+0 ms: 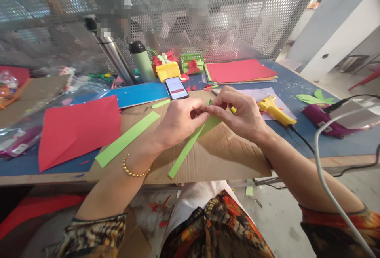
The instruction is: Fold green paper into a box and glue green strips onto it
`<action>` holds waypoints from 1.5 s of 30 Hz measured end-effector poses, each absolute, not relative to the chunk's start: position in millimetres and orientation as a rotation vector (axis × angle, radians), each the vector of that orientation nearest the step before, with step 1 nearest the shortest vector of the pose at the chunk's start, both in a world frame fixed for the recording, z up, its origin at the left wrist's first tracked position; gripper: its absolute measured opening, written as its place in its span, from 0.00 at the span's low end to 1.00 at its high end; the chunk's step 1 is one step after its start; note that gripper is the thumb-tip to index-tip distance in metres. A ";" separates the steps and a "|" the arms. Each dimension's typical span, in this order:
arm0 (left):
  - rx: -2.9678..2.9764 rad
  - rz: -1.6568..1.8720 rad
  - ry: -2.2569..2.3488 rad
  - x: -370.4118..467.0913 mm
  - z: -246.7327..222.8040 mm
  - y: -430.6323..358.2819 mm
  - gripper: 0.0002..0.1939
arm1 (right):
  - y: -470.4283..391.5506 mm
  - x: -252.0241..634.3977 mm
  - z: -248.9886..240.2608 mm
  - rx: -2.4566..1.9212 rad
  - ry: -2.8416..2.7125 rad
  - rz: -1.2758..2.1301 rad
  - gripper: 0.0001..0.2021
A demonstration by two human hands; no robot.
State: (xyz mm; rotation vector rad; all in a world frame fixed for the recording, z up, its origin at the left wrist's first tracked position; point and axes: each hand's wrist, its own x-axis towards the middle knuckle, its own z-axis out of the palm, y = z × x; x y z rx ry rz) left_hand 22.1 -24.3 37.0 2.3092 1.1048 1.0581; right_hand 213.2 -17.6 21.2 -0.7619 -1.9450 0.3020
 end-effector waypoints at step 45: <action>2.111 0.933 1.238 9.9 47.7 -14.7 0.11 | 4.8 222.6 10.4 -0.882 -1.604 0.785 0.22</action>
